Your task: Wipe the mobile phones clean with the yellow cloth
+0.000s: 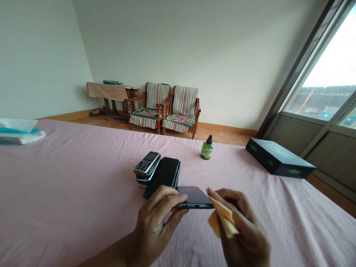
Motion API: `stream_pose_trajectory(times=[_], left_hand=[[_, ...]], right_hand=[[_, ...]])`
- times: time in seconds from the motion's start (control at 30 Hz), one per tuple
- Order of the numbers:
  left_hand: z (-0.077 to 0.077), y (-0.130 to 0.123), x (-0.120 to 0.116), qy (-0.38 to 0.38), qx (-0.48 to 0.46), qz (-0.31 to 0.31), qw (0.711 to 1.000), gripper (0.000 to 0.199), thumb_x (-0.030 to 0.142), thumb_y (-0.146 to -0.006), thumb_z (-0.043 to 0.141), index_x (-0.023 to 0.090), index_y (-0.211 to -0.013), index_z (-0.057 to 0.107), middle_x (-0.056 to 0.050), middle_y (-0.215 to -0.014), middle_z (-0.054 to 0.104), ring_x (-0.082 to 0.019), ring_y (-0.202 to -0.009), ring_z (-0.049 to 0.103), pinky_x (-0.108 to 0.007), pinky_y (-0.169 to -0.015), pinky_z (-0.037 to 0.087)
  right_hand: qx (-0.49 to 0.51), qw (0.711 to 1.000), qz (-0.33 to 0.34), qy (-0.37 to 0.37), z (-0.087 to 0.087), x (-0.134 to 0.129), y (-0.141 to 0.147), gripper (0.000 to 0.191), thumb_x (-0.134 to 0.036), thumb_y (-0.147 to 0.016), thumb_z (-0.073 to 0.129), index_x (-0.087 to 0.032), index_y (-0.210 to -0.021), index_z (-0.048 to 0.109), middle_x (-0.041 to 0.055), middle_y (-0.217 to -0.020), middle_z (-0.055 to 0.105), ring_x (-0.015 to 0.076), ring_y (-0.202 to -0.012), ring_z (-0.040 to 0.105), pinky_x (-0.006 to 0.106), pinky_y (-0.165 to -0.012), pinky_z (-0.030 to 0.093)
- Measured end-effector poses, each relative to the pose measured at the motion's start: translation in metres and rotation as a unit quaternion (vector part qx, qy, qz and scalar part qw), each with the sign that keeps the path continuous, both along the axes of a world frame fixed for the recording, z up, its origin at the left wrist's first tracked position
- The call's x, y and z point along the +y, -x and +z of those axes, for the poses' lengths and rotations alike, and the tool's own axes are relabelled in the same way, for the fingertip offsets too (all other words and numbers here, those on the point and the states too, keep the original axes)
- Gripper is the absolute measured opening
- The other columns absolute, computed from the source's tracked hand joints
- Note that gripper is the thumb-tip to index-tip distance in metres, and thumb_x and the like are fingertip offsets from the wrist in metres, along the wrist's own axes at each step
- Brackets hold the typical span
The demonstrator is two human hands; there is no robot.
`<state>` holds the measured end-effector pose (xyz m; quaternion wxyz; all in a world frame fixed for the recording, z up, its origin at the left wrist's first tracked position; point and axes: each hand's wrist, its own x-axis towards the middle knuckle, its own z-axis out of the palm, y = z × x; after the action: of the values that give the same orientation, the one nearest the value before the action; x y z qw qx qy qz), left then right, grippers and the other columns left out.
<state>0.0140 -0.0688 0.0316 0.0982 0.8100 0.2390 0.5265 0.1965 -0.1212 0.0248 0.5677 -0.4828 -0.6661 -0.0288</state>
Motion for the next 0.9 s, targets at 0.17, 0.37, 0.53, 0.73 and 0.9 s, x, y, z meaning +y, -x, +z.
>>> stream_pose_trajectory(times=[0.17,0.37,0.53,0.73,0.9], left_hand=[[0.001,-0.002,0.001,0.008,-0.006,0.000,1.000,0.016,0.012,-0.091,0.058,0.018,-0.106,0.063,-0.004,-0.090,0.060,-0.014,-0.080,0.062,-0.021,-0.071,0.052],[-0.001,-0.003,-0.001,0.027,0.014,-0.023,0.999,0.014,0.013,-0.092,0.057,0.018,-0.104,0.063,-0.004,-0.090,0.061,-0.014,-0.083,0.063,-0.020,-0.074,0.052],[-0.005,-0.005,-0.003,0.056,-0.015,-0.033,0.998,0.011,0.018,-0.094,0.052,0.019,-0.101,0.061,-0.003,-0.087,0.063,-0.014,-0.078,0.063,-0.020,-0.071,0.053],[0.000,-0.007,0.001,0.053,-0.024,-0.028,0.998,0.009,0.020,-0.091,0.060,0.018,-0.099,0.062,-0.002,-0.083,0.062,-0.012,-0.069,0.062,-0.019,-0.065,0.052],[0.000,-0.007,0.002,0.045,-0.026,-0.029,0.998,0.008,0.019,-0.089,0.064,0.017,-0.097,0.062,-0.002,-0.084,0.061,-0.013,-0.074,0.061,-0.020,-0.068,0.051]], right_hand=[[-0.124,0.987,-0.059,-0.078,-0.006,-0.010,0.001,0.049,-0.010,-0.089,0.047,-0.027,-0.135,0.054,0.0117,-0.101,0.060,0.0232,-0.089,0.061,0.032,-0.067,0.055],[-0.216,0.970,-0.075,-0.089,-0.012,-0.010,0.009,0.047,-0.015,-0.093,0.047,-0.023,-0.140,0.048,0.0119,-0.103,0.067,0.0255,-0.089,0.063,0.036,-0.074,0.056],[-0.251,0.962,-0.047,-0.094,-0.008,-0.010,0.030,0.036,-0.015,-0.094,0.048,-0.021,-0.127,0.061,0.0095,-0.103,0.071,0.0231,-0.091,0.066,0.032,-0.078,0.057],[-0.230,0.967,-0.050,-0.094,-0.010,-0.008,0.014,0.041,-0.017,-0.095,0.046,-0.020,-0.134,0.054,0.0120,-0.104,0.069,0.0245,-0.091,0.065,0.034,-0.074,0.058],[-0.223,0.968,-0.062,-0.093,-0.012,-0.008,0.002,0.046,-0.017,-0.095,0.046,-0.019,-0.141,0.046,0.0135,-0.107,0.067,0.0263,-0.094,0.064,0.037,-0.075,0.058]])
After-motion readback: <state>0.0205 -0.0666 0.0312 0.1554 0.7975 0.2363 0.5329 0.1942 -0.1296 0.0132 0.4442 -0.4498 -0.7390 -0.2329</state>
